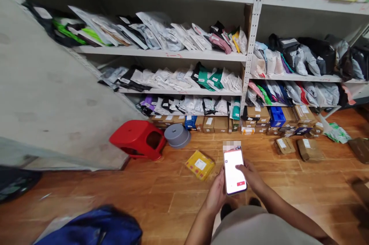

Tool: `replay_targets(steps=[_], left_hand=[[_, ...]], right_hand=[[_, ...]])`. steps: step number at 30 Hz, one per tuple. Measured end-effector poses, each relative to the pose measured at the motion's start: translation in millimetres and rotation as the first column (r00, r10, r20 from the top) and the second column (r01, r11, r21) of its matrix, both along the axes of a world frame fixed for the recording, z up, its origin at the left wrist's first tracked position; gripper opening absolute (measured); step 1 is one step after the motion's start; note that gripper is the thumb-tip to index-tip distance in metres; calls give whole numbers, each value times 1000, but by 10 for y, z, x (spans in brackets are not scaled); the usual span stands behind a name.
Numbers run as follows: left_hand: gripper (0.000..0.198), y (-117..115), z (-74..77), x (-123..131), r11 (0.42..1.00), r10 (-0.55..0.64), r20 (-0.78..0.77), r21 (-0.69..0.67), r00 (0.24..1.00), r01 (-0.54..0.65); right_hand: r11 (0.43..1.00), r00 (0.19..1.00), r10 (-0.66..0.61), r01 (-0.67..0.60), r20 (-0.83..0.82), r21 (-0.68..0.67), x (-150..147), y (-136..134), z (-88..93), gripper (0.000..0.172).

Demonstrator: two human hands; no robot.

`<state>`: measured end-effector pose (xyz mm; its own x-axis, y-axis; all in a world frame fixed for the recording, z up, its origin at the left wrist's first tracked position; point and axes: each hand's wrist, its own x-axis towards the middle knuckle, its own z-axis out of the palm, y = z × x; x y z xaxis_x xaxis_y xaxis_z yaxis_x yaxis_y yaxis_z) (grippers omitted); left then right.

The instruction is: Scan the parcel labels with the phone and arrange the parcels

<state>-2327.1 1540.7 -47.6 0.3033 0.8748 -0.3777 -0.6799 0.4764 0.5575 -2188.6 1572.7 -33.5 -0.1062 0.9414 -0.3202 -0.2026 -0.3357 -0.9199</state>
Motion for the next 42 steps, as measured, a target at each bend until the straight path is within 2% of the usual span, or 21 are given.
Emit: replay_targets(steps=[3, 9, 13, 16, 19, 24, 28, 32, 37, 40, 42], left_hand=[[58, -7, 81, -6, 1000, -3, -53, -14, 999, 2], [77, -40, 355, -14, 997, -70, -165, 10, 984, 73], [81, -50, 434, 31, 994, -95, -217, 40, 972, 106], [77, -58, 448, 41, 993, -91, -243, 45, 966, 105], [78, -62, 446, 30, 995, -85, -253, 32, 964, 97], [83, -42, 473, 22, 992, -122, -238, 11, 964, 129], [83, -15, 536, 44, 992, -97, -238, 56, 966, 113], [86, -3, 581, 58, 993, -108, -216, 33, 970, 117], [79, -5, 536, 39, 994, -98, -178, 35, 979, 106], [76, -6, 496, 38, 991, -127, -171, 15, 977, 131], [79, -3, 492, 48, 994, -106, -176, 7, 979, 109]], right_hand=[[1000, 1000, -15, 15, 13, 2, 8, 2, 79, 27], [996, 992, -55, 46, 110, 77, -2, -40, 218, 30], [995, 987, -83, 76, 134, 58, -29, -59, 238, 30], [997, 996, -64, 61, 64, 56, 14, -81, 243, 32], [996, 1000, 18, -16, -21, 88, 124, -108, 261, 36], [976, 989, 148, -142, -21, 164, 286, -137, 247, 41], [975, 989, 146, -141, -17, 172, 306, -137, 208, 40], [972, 989, 145, -140, -15, 187, 297, -125, 213, 39], [974, 991, 131, -127, -10, 188, 305, -115, 230, 36], [973, 991, 133, -126, -23, 191, 283, -115, 227, 41], [975, 991, 133, -127, -20, 185, 248, -116, 221, 45]])
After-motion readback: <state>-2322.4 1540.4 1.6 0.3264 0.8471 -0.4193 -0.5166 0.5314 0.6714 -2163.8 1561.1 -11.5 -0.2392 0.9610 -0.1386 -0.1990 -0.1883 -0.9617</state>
